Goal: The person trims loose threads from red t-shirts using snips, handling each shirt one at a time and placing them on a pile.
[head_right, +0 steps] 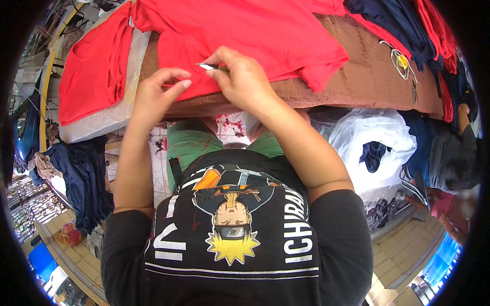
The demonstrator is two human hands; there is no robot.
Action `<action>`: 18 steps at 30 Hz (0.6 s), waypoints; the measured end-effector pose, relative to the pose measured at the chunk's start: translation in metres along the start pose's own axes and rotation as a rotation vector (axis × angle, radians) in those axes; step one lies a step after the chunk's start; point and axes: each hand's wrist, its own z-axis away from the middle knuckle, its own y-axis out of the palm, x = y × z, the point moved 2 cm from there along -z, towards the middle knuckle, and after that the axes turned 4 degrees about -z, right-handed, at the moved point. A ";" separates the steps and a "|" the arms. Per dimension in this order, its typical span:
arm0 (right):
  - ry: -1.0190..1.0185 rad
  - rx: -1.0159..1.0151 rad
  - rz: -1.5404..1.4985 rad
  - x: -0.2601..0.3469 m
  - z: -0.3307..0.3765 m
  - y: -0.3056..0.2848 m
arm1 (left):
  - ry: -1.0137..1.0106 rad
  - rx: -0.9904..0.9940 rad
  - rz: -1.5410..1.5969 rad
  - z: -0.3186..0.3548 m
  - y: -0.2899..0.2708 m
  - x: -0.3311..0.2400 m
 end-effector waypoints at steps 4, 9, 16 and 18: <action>0.045 0.059 -0.065 -0.021 0.006 0.020 | -0.018 -0.090 -0.170 0.003 0.034 0.012; 0.082 0.101 -0.021 -0.027 0.007 0.020 | -0.126 -0.084 -0.156 0.001 0.031 0.016; 0.096 0.169 0.018 -0.024 0.006 0.017 | -0.169 0.001 0.020 -0.003 0.027 0.022; 0.082 0.184 0.050 -0.020 0.006 0.016 | -0.150 -0.001 0.000 -0.003 0.027 0.022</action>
